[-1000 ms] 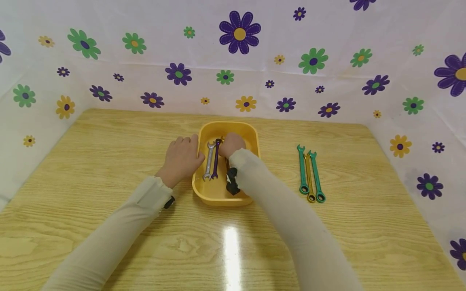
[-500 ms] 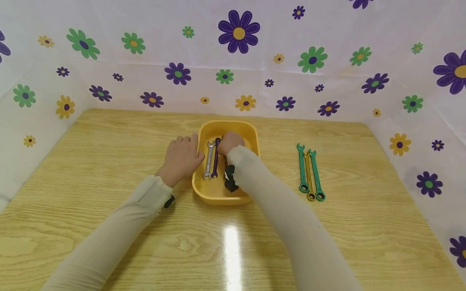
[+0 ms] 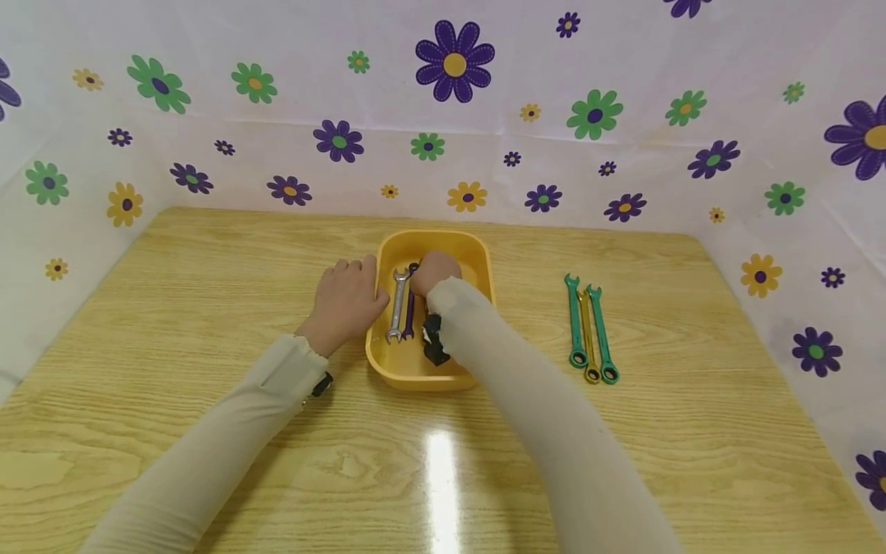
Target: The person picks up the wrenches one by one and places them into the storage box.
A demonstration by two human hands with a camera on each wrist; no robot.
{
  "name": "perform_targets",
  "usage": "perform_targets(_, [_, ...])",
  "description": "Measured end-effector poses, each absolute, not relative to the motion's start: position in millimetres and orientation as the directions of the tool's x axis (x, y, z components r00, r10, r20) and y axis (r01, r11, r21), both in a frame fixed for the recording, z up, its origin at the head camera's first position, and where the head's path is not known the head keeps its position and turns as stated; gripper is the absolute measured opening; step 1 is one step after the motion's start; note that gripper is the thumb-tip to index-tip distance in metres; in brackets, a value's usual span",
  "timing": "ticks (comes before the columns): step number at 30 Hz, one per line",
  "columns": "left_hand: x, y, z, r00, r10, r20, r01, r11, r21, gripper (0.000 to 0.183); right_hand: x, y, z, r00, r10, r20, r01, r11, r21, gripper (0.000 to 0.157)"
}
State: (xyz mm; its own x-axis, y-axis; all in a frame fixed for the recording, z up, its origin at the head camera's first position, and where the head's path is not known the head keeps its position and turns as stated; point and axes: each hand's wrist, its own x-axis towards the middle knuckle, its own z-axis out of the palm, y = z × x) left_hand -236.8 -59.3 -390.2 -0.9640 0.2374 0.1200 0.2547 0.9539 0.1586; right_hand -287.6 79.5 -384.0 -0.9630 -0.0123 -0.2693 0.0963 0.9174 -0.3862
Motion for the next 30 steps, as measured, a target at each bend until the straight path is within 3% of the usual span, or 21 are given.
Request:
perform_targets(18, [-236.3, -58.6, -388.6, -0.965, 0.233, 0.119, 0.249, 0.957, 0.147, 0.024, -283.0, 78.5, -378.8, -0.953, -0.033, -0.301, 0.101, 0.902, -0.419, 0.021])
perform_targets(30, [-236.7, -59.5, -389.8, -0.963, 0.24, 0.122, 0.256, 0.957, 0.14, 0.023, -284.5, 75.3, -382.5, -0.968, -0.065, -0.242, 0.033, 0.925, -0.378, 0.03])
